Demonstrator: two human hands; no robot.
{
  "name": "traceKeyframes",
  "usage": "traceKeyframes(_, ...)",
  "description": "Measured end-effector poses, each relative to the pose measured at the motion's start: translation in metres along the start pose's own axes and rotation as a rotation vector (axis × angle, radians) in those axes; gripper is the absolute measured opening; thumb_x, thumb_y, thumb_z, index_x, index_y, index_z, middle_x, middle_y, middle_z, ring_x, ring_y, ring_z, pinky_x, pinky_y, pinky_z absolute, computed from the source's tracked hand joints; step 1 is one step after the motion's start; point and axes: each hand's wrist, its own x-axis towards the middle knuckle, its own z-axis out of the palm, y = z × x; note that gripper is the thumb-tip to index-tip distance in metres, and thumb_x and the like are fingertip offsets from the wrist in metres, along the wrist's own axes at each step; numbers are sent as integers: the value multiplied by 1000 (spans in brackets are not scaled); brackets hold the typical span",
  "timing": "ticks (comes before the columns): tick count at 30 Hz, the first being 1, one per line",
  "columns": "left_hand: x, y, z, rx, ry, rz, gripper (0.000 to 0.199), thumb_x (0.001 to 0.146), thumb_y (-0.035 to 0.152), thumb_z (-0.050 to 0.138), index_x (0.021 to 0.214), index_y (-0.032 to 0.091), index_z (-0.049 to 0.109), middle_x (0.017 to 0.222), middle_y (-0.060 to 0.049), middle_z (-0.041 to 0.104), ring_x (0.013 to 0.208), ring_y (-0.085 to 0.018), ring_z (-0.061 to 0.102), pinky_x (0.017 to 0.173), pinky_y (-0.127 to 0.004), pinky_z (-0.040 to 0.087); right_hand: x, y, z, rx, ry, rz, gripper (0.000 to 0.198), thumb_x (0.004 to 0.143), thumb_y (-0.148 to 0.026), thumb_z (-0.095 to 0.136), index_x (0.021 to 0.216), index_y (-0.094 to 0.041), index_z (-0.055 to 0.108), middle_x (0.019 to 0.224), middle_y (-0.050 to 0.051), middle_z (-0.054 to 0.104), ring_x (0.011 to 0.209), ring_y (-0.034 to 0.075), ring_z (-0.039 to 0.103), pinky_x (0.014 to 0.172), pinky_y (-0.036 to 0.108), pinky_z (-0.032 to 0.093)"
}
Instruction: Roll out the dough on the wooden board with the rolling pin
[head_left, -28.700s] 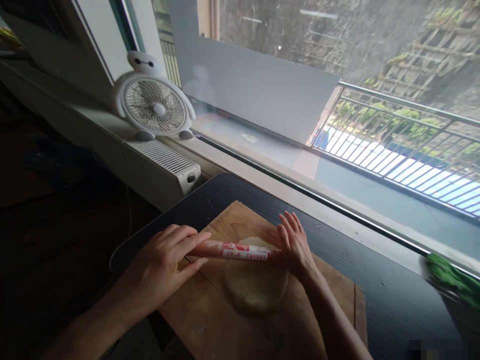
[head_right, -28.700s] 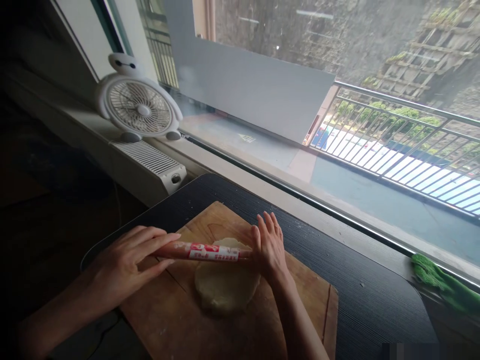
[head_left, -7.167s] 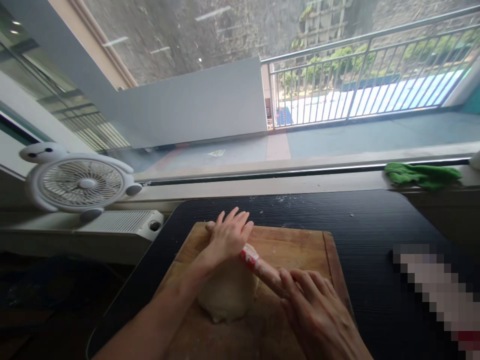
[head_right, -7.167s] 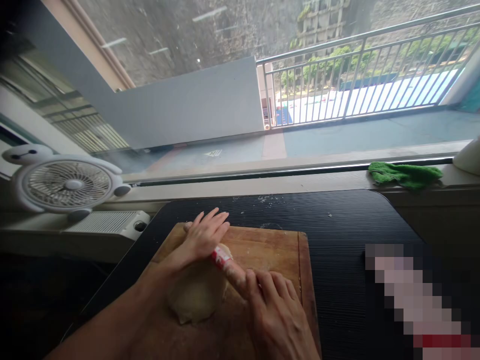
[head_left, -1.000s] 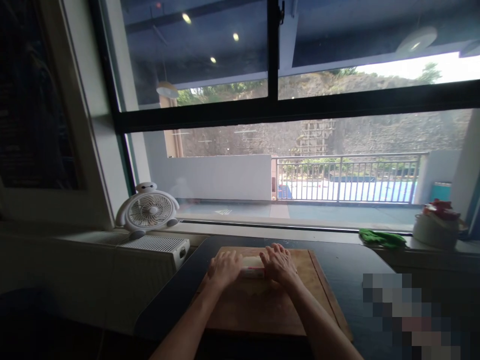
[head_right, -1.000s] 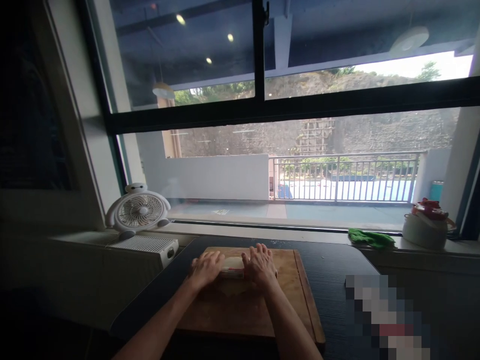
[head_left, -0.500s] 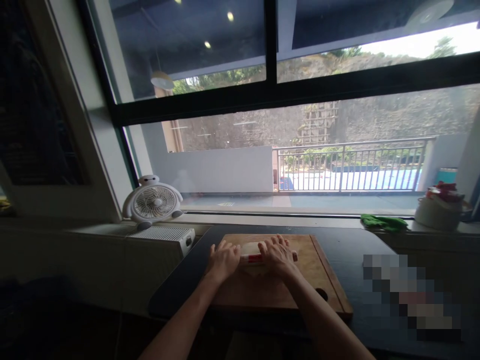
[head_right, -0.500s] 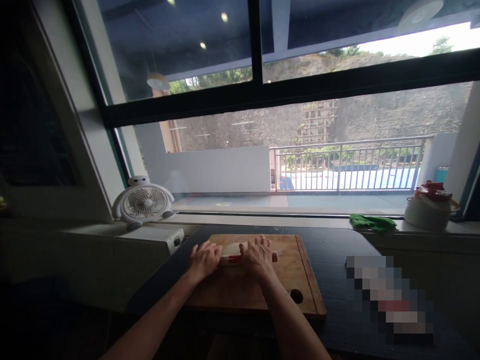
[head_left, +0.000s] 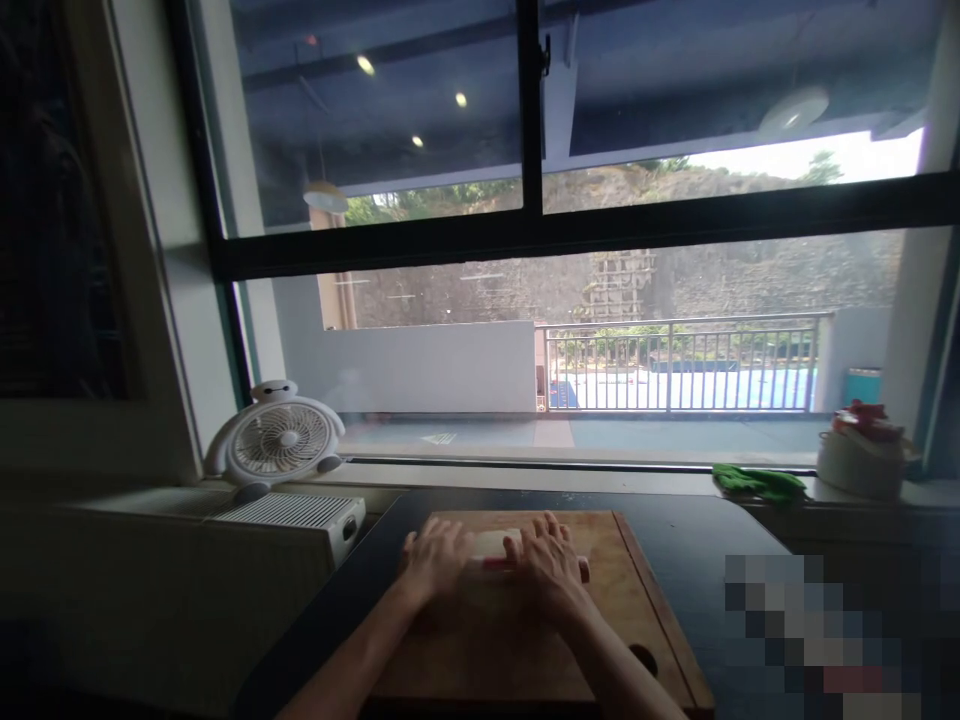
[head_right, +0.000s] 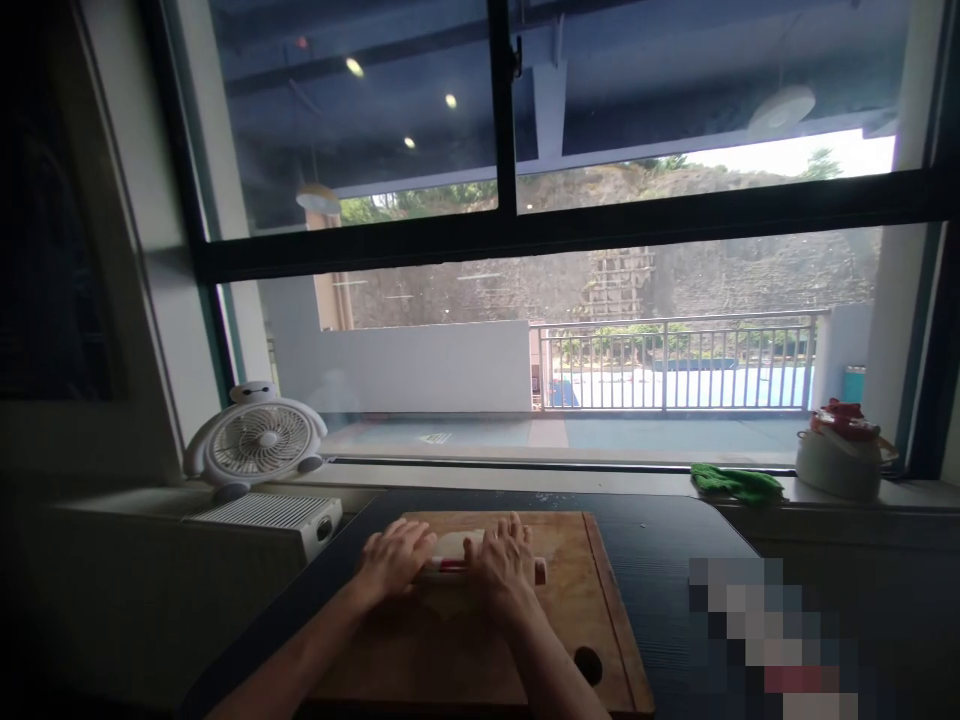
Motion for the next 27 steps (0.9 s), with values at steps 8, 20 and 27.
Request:
traceKeyframes(8, -37, 1, -10, -30, 65, 73, 41, 92, 40, 29, 117, 25, 57, 130, -7, 54, 127, -26, 37, 103, -48, 25, -31, -7, -7, 17, -9, -9, 47, 93, -47, 24, 102, -23, 63, 124, 9, 55, 131, 25, 29, 104, 46, 19)
traceKeyframes(20, 74, 8, 12, -52, -120, -107, 39, 82, 46, 42, 96, 20, 67, 103, -14, 67, 97, -33, 60, 78, -48, 44, 48, 16, 0, -29, -64, 86, 42, 91, -49, 36, 98, -18, 63, 108, 9, 61, 110, 24, 51, 92, 47, 36)
traceKeyframes(27, -19, 5, -7, -40, 21, 51, 41, 93, 40, 27, 93, 25, 64, 111, -6, 63, 113, -24, 49, 96, -42, 34, -27, -5, 0, -19, 43, 12, 53, 93, -47, 20, 104, -19, 63, 121, 12, 56, 128, 28, 33, 105, 45, 18)
